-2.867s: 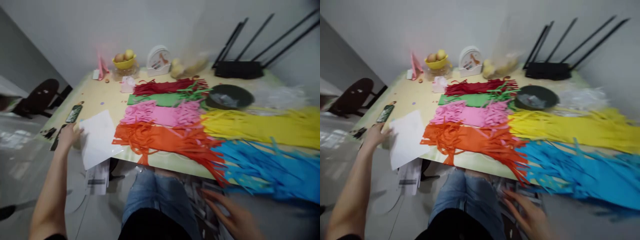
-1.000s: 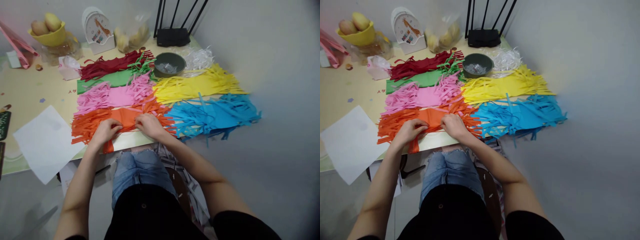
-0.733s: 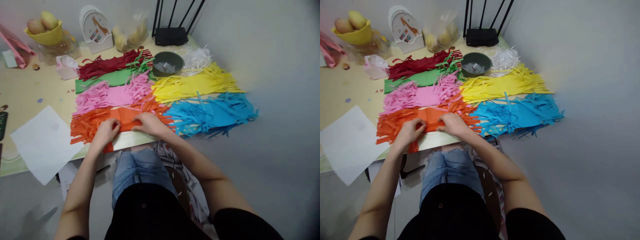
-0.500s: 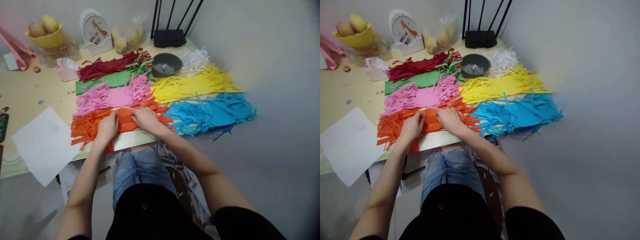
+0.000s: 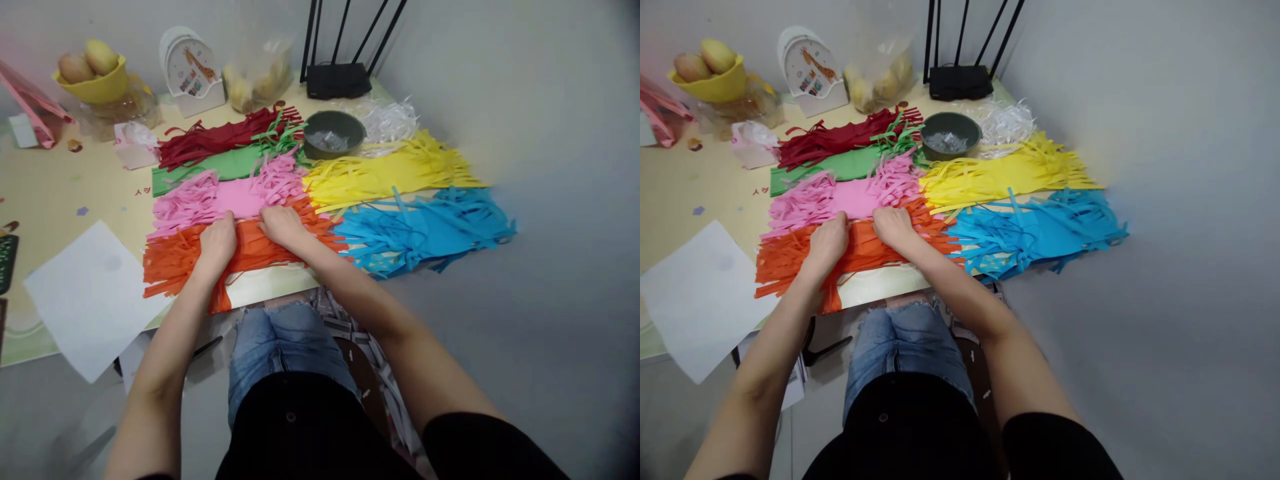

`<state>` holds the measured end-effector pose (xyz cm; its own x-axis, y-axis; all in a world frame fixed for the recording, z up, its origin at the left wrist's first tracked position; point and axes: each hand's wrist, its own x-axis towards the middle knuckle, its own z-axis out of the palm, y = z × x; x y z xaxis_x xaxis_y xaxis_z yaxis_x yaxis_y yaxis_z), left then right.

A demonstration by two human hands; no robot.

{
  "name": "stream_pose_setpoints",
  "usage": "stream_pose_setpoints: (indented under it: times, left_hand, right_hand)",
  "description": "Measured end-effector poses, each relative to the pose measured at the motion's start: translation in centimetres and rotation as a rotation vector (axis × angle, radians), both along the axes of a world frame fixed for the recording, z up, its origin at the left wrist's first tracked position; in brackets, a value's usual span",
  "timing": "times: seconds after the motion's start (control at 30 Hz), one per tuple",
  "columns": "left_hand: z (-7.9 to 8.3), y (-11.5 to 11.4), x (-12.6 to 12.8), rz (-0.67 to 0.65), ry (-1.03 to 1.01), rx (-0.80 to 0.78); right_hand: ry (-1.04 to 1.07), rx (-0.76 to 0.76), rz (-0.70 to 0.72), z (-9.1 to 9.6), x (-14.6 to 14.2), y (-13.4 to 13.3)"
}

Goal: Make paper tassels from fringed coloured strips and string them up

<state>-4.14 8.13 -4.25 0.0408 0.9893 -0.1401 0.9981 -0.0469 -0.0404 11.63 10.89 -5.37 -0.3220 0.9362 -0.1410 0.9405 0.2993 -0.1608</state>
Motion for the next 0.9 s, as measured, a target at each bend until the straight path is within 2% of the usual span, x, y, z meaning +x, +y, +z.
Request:
stream_pose_setpoints:
  times: [0.07, 0.13, 0.2, 0.27, 0.4, 0.57, 0.63, 0.7, 0.77, 0.9]
  left_hand:
    - [0.5, -0.5, 0.1, -0.043, 0.008, 0.049]
    - [1.2, -1.5, 0.3, -0.173, 0.033, 0.098]
    - [1.7, -2.6, 0.6, -0.33, 0.067, 0.062]
    - [1.9, -3.6, 0.9, -0.39, 0.105, -0.03]
    - [2.0, -4.3, 1.0, -0.359, 0.161, -0.115]
    - [2.4, -3.6, 0.5, -0.355, 0.169, -0.156]
    - [2.5, -3.3, 0.5, -0.367, 0.162, -0.149]
    - [2.4, -3.3, 0.6, -0.376, 0.153, -0.127]
    - [2.1, -3.5, 0.9, -0.368, 0.142, -0.096]
    - [1.3, -4.0, 1.0, -0.301, 0.118, -0.023]
  right_hand:
    - [-0.001, 0.0, 0.002, 0.0, 0.1, 0.2]
    - [-0.002, 0.001, 0.005, 0.0, 0.1, 0.3]
    - [0.0, 0.007, 0.013, 0.1, 0.0, 0.2]
    - [0.003, 0.022, 0.02, 0.3, -0.1, 0.0]
    - [0.015, 0.082, 0.054, 1.1, -0.2, -0.6]
    - [0.022, 0.14, 0.078, 2.7, 0.6, -1.4]
    - [0.051, 0.171, 0.157, 2.8, 0.7, -2.1]
    - [0.103, 0.151, 0.321, 2.3, 0.6, -2.9]
    - [0.116, 0.095, 0.403, 1.4, 0.4, -3.4]
    - [0.06, 0.073, 0.3, -0.1, 0.9, -3.1]
